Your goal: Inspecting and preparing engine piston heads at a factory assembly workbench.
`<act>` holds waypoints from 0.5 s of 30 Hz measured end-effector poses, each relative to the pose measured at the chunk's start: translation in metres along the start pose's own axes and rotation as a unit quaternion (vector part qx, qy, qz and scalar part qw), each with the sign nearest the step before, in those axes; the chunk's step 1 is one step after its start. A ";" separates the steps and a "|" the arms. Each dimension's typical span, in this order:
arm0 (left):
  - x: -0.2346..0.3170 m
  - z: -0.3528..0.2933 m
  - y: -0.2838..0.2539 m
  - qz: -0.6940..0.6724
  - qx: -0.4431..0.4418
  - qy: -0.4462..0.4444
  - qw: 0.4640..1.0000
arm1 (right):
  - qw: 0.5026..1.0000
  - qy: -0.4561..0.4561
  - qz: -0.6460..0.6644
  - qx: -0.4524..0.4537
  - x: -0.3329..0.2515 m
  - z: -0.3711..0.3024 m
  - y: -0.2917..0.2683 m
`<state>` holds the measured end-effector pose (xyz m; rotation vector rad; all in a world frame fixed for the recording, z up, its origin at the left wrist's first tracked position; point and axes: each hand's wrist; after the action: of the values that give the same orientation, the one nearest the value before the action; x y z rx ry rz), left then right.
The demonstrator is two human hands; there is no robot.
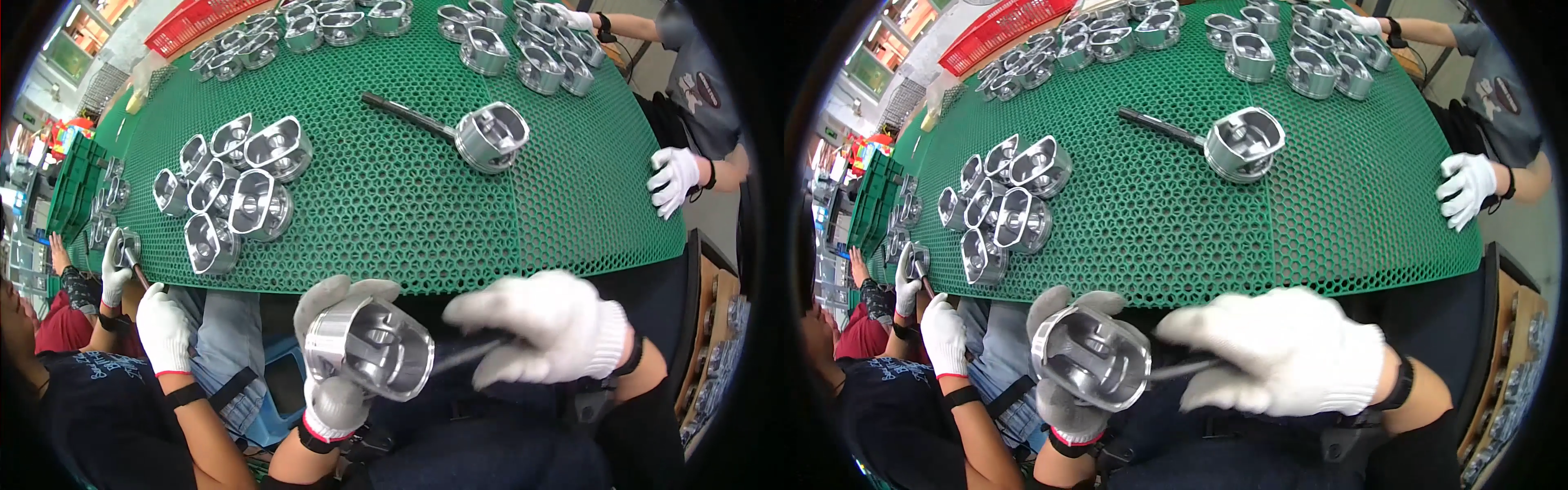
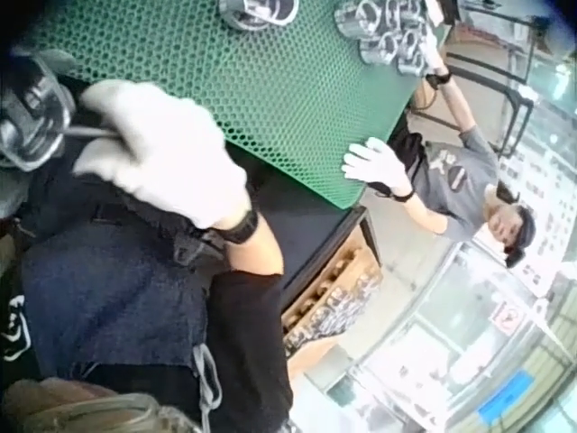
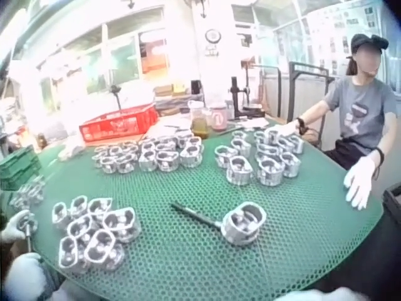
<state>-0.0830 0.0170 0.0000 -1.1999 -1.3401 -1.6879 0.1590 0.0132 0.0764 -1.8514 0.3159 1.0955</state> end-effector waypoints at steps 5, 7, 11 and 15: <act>0.003 -0.003 0.012 0.047 -0.016 0.036 0.998 | 0.987 -0.050 -0.147 0.045 0.007 -0.025 0.002; -0.005 -0.002 0.004 0.091 -0.046 0.098 0.990 | 0.961 -0.027 -0.274 0.030 -0.006 -0.028 0.003; -0.007 -0.008 0.002 0.121 -0.101 0.159 0.975 | 0.993 -0.042 -0.092 -0.055 0.002 -0.028 -0.003; 0.002 -0.008 0.017 0.072 -0.059 0.027 0.995 | 0.985 -0.068 -0.155 0.036 0.000 -0.028 -0.011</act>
<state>-0.0709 0.0049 0.0078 -1.2771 -1.1079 -1.7035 0.1807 -0.0037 0.0875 -1.6842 -0.0139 0.9731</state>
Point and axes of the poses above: each hand's wrist, its own z-axis towards the middle knuckle, its own y-axis out of the palm, x = y × z, and after that the axes turned 4 degrees about z, right-handed
